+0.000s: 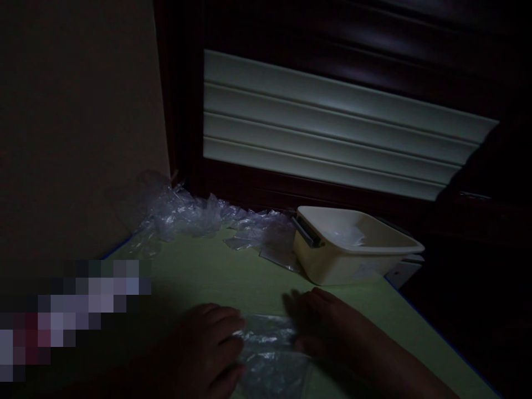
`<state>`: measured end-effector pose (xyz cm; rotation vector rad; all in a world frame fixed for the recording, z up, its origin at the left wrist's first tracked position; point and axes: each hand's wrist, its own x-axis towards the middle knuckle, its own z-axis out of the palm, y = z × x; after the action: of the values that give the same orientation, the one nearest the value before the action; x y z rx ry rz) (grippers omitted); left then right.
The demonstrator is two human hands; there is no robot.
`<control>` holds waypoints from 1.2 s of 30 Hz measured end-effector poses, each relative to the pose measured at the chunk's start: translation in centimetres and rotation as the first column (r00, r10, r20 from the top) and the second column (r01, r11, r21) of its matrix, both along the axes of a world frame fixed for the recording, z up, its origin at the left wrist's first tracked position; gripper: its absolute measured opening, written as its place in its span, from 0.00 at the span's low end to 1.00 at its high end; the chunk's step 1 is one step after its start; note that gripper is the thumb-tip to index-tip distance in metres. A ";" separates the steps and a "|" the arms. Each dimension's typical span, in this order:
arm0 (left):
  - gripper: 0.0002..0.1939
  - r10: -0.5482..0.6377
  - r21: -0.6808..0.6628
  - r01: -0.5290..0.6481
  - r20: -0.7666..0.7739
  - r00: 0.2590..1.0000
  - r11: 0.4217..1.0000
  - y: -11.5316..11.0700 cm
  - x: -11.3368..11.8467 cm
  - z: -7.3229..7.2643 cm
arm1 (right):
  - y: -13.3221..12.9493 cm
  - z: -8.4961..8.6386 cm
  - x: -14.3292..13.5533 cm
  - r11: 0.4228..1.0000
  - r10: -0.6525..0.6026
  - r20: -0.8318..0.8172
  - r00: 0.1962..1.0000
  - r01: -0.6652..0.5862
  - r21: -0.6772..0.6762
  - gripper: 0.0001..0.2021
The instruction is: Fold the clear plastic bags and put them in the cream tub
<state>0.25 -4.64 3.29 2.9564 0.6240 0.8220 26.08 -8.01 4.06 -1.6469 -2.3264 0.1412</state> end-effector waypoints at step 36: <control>0.09 0.098 -0.420 -0.016 0.173 0.980 0.907 1.5 0.3 -2.1 | 0.5 0.1 -2.1 0.964 -0.059 -0.454 0.889 -0.069 -0.258 0.08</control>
<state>0.58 -3.15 1.21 2.4526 0.7666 0.8381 23.98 -7.48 4.13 -1.5117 -2.0075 0.7914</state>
